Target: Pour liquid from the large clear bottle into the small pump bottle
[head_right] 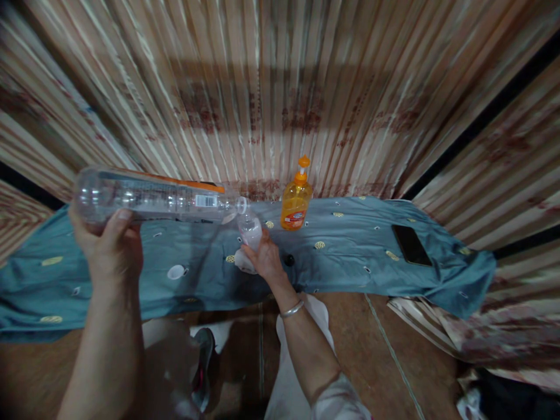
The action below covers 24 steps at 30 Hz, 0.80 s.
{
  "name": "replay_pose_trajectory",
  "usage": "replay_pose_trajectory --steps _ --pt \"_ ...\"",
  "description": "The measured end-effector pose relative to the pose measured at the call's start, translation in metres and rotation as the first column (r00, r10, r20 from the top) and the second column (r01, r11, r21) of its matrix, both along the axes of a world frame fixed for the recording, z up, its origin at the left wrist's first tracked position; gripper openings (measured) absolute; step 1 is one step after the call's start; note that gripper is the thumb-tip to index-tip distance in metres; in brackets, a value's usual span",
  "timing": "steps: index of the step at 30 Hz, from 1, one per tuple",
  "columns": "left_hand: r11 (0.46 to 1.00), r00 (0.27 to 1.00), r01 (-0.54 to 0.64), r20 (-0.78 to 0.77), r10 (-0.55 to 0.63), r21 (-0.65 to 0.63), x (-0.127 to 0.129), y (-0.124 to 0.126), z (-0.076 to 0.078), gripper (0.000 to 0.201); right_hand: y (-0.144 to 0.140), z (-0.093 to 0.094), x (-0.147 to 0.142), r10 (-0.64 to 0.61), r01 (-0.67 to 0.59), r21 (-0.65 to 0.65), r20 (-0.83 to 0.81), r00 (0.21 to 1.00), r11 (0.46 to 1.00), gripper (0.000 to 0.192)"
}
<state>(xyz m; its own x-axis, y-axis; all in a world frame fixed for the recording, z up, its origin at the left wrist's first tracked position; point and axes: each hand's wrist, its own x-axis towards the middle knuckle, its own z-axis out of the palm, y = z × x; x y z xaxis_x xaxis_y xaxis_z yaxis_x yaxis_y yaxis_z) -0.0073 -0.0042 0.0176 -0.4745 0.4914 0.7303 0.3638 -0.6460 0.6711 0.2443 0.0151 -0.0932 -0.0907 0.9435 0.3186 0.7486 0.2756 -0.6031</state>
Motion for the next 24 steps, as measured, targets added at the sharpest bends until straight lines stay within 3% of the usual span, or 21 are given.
replay_pose_trajectory --steps 3,16,24 --pt "0.998 0.995 0.065 0.074 -0.067 0.023 -0.0014 0.0015 -0.0016 0.077 -0.0001 0.0012 0.0004 0.014 -0.014 -0.004 -0.014 1.0 1.0 0.064" --pt "0.998 0.992 0.06 0.113 -0.064 0.031 0.0037 0.002 0.0016 0.079 -0.0019 0.0063 -0.0003 0.006 -0.005 -0.053 0.02 1.0 0.999 0.065" --pt "0.995 0.985 0.073 0.15 -0.082 0.065 0.0063 0.0033 0.0027 0.078 -0.001 0.0026 0.0001 0.013 -0.013 -0.017 -0.028 1.0 1.0 0.063"
